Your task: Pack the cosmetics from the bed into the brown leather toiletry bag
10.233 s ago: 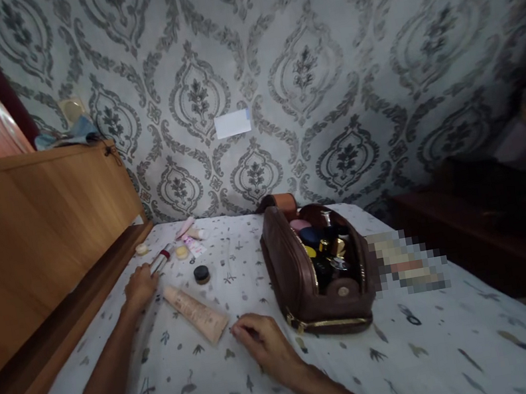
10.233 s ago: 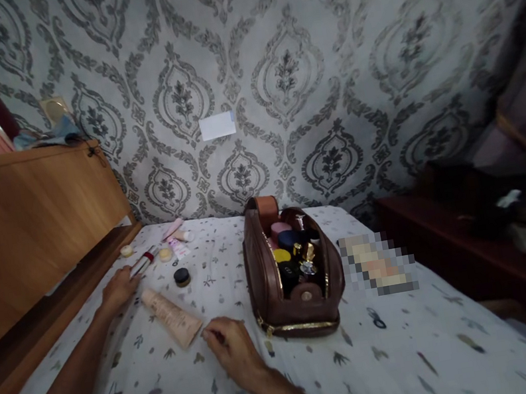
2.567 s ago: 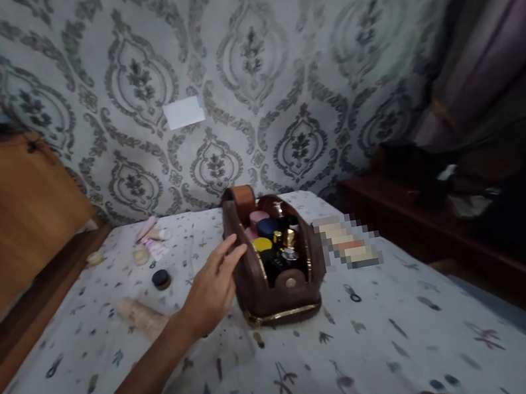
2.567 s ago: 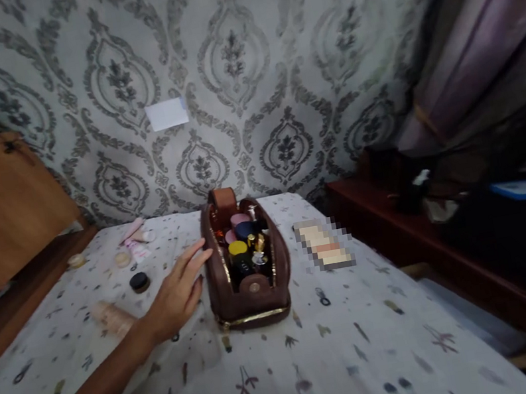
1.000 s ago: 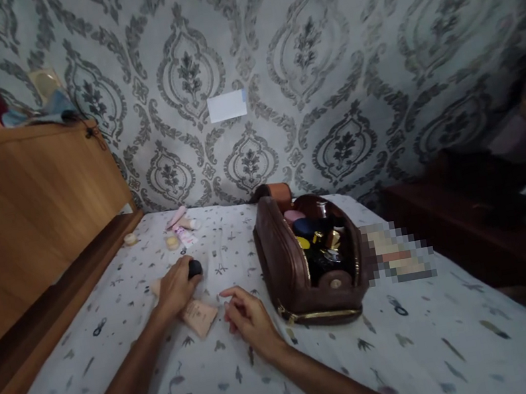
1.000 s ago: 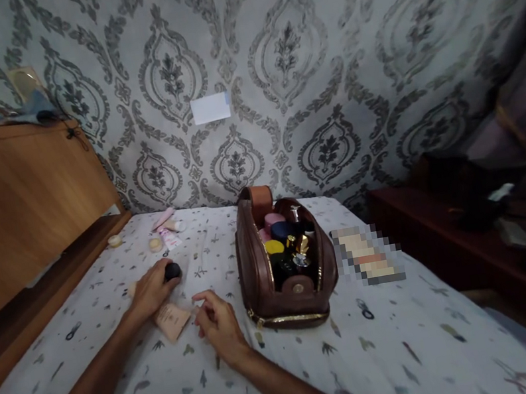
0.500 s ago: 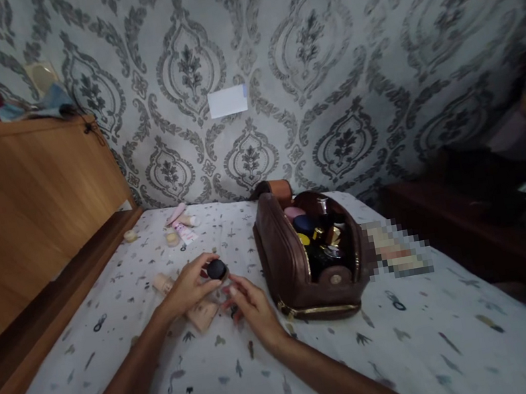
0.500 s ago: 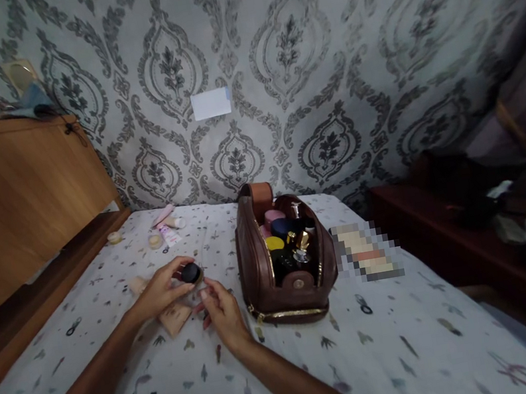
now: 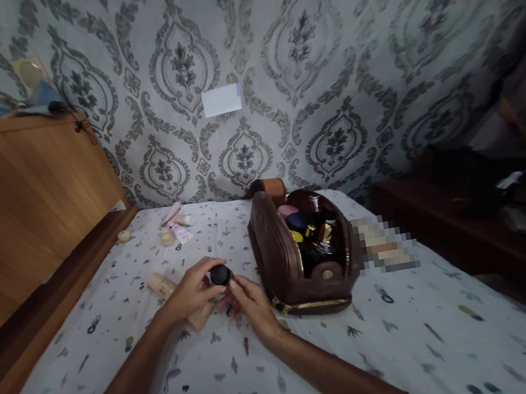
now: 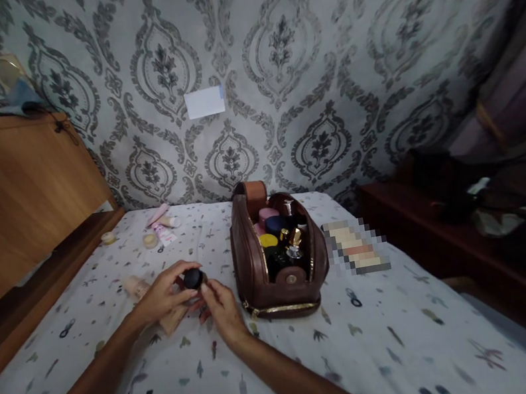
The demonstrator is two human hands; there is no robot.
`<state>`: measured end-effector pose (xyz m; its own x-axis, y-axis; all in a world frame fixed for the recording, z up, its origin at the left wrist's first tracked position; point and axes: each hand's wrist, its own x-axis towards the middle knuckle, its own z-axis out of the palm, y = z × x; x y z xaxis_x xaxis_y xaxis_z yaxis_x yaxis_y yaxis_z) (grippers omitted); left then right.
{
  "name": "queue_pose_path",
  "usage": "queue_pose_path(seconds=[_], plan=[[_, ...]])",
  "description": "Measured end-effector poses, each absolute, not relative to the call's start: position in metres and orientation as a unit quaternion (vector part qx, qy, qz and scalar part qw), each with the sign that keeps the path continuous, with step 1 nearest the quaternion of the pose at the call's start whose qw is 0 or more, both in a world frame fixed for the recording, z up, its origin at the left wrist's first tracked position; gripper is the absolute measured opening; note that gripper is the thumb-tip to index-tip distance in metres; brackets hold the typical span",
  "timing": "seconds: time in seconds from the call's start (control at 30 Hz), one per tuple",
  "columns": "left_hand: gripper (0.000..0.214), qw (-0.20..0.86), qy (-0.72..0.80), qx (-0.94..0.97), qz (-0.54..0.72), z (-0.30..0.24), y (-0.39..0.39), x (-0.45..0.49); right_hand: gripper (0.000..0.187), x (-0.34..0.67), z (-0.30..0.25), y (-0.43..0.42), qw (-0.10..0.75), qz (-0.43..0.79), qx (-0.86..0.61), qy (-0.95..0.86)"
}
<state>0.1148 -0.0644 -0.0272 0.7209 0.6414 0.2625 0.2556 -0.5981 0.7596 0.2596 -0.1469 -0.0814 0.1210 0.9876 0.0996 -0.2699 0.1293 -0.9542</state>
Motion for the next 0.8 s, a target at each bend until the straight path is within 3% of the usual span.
queue_pose_path(seconds=[0.57,0.8], plan=[[0.05,0.31,0.25,0.881,0.254,-0.0302,-0.0704,0.1219,0.061,0.2606,-0.0801,-0.1487,0.655,0.488,-0.431,-0.383],[0.049,0.333,0.284,0.863,0.252,-0.0285,-0.0712,0.1201,0.054,0.2601,-0.0819,-0.1457,0.64,0.49,-0.43,-0.407]])
